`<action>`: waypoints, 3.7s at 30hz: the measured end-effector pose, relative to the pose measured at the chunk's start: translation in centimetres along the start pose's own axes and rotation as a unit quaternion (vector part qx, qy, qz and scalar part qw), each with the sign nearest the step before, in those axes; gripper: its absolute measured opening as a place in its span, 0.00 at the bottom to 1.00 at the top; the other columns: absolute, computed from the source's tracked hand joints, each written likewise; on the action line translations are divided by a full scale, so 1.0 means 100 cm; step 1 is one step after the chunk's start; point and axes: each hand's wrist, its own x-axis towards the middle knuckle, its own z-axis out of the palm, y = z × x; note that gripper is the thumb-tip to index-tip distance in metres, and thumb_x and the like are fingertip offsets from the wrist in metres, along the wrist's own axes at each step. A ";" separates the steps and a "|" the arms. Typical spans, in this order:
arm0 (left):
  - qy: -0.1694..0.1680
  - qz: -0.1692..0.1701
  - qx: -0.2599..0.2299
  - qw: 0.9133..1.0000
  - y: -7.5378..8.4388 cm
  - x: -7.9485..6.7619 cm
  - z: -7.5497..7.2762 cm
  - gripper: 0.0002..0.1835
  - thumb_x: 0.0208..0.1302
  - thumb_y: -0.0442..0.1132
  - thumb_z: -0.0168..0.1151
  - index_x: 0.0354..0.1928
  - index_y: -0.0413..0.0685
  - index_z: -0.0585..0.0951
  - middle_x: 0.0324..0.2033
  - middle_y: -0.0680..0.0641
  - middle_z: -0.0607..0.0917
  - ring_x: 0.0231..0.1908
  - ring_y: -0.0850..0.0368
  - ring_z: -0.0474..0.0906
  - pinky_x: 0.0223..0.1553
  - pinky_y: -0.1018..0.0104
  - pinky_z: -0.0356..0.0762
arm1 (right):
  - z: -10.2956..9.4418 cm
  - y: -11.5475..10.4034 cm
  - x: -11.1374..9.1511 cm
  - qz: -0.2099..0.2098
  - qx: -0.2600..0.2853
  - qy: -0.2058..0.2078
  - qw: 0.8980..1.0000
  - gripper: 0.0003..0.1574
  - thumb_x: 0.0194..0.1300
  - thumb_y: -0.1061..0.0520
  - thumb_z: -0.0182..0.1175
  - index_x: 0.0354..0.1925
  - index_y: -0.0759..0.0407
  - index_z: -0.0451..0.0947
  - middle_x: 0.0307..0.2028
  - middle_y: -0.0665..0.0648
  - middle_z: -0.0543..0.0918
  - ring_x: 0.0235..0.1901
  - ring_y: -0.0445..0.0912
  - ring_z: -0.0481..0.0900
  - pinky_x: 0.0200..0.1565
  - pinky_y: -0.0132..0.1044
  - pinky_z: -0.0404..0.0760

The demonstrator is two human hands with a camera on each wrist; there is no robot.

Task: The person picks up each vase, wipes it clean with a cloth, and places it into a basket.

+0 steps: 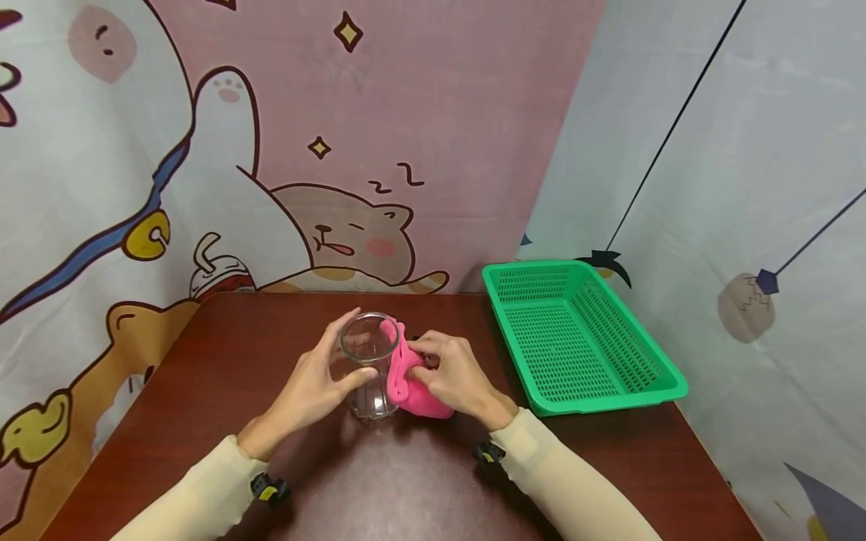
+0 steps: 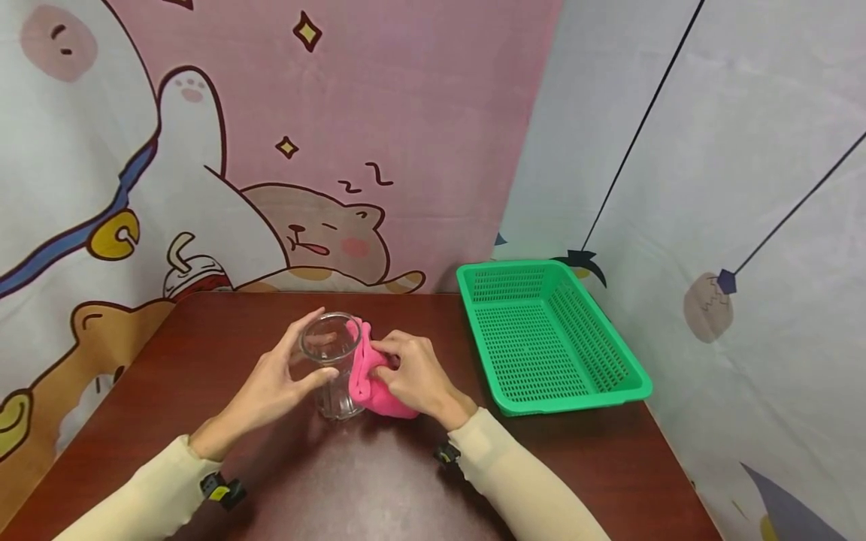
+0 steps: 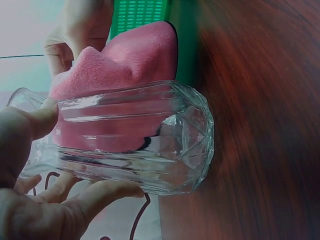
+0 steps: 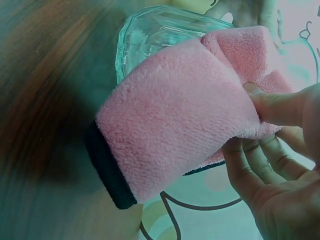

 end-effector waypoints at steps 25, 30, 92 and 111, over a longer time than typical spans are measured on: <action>-0.001 0.006 -0.001 1.000 0.002 0.001 0.001 0.55 0.72 0.40 0.86 0.92 0.66 0.62 0.70 0.39 0.92 0.66 0.36 0.94 0.65 0.33 0.90 | -0.008 -0.005 0.000 -0.007 0.025 0.044 0.999 0.24 0.68 0.69 0.82 0.62 0.66 0.93 0.47 0.59 0.93 0.41 0.50 0.95 0.49 0.40 0.97; -0.004 0.006 0.007 1.000 0.002 0.002 0.001 0.55 0.73 0.41 0.85 0.92 0.66 0.61 0.70 0.40 0.92 0.66 0.37 0.94 0.66 0.32 0.89 | -0.009 -0.005 0.001 -0.009 0.035 0.056 0.998 0.25 0.69 0.69 0.81 0.63 0.65 0.93 0.47 0.58 0.93 0.40 0.52 0.96 0.49 0.39 0.97; -0.010 0.019 0.030 0.999 0.005 0.002 0.002 0.55 0.74 0.44 0.84 0.92 0.70 0.59 0.69 0.40 0.92 0.65 0.38 0.94 0.56 0.36 0.93 | -0.008 -0.001 0.001 -0.027 -0.066 -0.054 0.996 0.20 0.71 0.65 0.77 0.60 0.61 0.94 0.49 0.57 0.89 0.40 0.41 0.88 0.46 0.33 0.93; -0.004 0.023 0.039 0.999 0.006 0.001 0.002 0.54 0.75 0.43 0.84 0.92 0.68 0.59 0.70 0.41 0.92 0.64 0.38 0.95 0.64 0.30 0.88 | -0.002 0.005 -0.003 0.013 -0.104 -0.102 0.989 0.17 0.72 0.65 0.77 0.57 0.59 0.95 0.44 0.55 0.87 0.40 0.43 0.82 0.41 0.30 0.86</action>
